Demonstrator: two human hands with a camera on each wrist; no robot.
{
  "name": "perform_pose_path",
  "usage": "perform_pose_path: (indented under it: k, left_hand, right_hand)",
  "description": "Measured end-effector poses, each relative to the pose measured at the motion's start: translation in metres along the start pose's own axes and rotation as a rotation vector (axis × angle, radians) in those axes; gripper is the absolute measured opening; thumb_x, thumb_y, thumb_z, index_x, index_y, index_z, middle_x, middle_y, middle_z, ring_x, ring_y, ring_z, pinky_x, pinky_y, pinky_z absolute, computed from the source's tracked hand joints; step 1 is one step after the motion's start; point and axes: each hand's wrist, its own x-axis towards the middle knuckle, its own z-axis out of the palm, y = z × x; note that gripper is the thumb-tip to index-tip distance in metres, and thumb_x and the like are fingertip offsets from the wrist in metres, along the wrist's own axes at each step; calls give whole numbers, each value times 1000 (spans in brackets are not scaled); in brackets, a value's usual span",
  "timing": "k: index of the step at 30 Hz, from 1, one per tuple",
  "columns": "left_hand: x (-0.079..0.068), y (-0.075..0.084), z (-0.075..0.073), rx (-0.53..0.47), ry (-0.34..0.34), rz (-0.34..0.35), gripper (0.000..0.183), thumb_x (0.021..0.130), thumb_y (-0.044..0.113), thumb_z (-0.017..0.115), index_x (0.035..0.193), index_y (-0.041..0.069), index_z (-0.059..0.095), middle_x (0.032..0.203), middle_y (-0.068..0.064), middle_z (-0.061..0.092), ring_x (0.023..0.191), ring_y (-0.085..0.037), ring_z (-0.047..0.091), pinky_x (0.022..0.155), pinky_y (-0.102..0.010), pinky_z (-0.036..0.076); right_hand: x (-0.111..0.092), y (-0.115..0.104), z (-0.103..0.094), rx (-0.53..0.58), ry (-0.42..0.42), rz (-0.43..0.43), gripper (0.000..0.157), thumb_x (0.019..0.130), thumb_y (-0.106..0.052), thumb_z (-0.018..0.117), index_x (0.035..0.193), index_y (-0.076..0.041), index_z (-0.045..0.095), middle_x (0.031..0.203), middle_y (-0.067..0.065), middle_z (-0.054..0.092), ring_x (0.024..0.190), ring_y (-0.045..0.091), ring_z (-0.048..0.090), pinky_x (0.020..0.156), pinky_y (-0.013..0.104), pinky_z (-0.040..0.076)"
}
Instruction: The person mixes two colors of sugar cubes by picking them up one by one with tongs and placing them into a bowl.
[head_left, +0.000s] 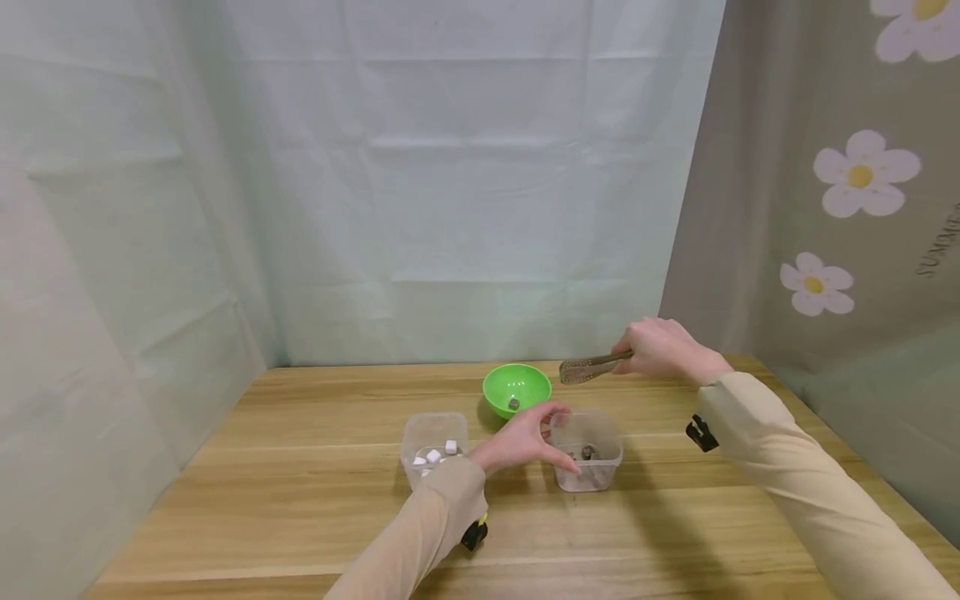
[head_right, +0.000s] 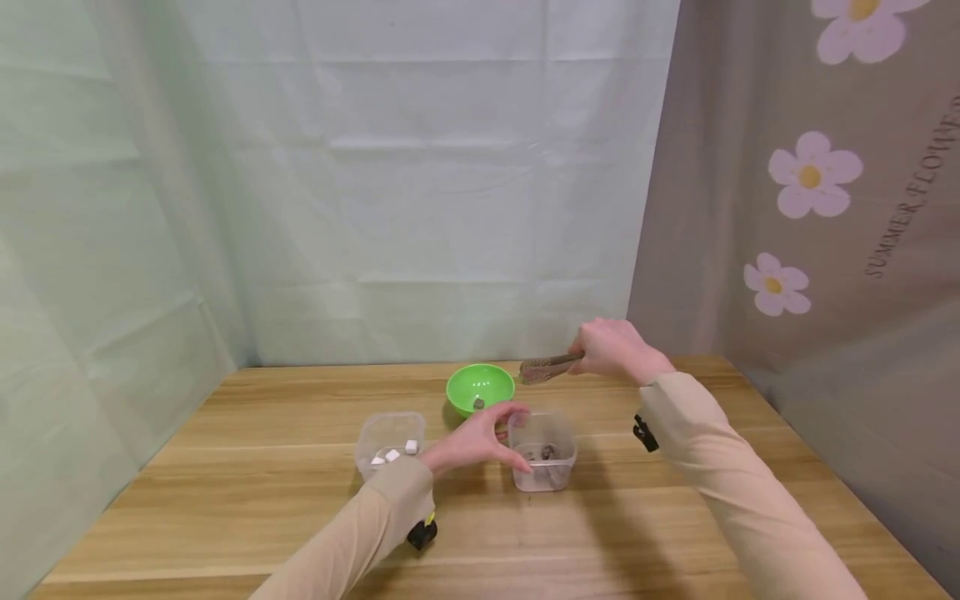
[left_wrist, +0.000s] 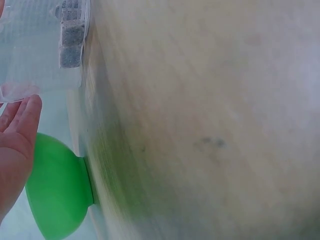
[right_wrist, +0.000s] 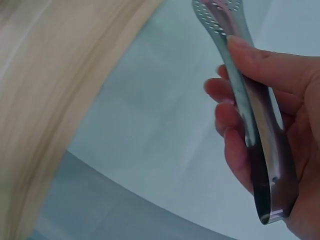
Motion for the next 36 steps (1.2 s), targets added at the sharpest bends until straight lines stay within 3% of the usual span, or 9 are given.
perform_pose_path:
  k: [5, 10, 13, 18, 22, 27, 36]
  left_hand:
    - [-1, 0, -1, 2, 1, -5, 85, 58, 27, 86, 130, 7, 44, 123, 3, 47, 110, -10, 44, 88, -26, 38]
    - [-1, -1, -3, 22, 6, -12, 87, 58, 30, 86, 131, 8, 44, 122, 3, 48, 109, -12, 45, 88, -27, 39]
    - [-1, 0, -3, 40, 6, -15, 87, 58, 31, 86, 131, 8, 44, 122, 3, 48, 108, -12, 46, 87, -27, 39]
    - [-1, 1, -3, 71, 6, -13, 87, 58, 32, 85, 130, 9, 44, 122, 3, 49, 107, -12, 46, 87, -28, 40]
    - [-1, 2, -2, 78, 6, -20, 86, 58, 33, 85, 128, 6, 44, 118, 3, 49, 104, -13, 47, 85, -27, 40]
    - [-1, 2, -2, 76, 5, -22, 85, 58, 34, 85, 127, 6, 45, 115, 4, 51, 103, -17, 48, 82, -27, 41]
    - [-2, 3, -3, 55, 2, -20, 84, 58, 33, 85, 126, 5, 45, 113, 4, 52, 101, -12, 48, 83, -27, 41]
  right_hand:
    - [-13, 0, -16, -5, -27, -7, 29, 74, -28, 74, 96, -8, 72, 92, 6, 66, 75, 19, 62, 59, 37, 48]
    - [-23, -3, -20, 9, -80, -39, 21, 73, -25, 75, 90, -12, 74, 85, 0, 66, 64, 10, 56, 54, 34, 45]
    - [-28, -8, -16, 15, -130, -50, 21, 74, -25, 74, 89, -11, 73, 83, -2, 65, 58, 8, 54, 54, 34, 46]
    - [-28, -17, 1, -46, -166, -101, 19, 72, -25, 75, 87, -13, 74, 81, -3, 66, 62, 11, 58, 57, 37, 48]
    - [-27, -22, 14, -89, -161, -151, 7, 70, -24, 76, 71, -19, 71, 70, -10, 62, 56, 8, 51, 50, 32, 44]
    - [-25, -25, 25, -128, -141, -188, 22, 65, -23, 77, 54, -23, 57, 53, -15, 45, 49, 7, 35, 44, 28, 34]
    - [-22, -30, 36, -128, -144, -195, 17, 63, -24, 78, 56, -22, 63, 56, -15, 51, 49, 7, 38, 43, 27, 36]
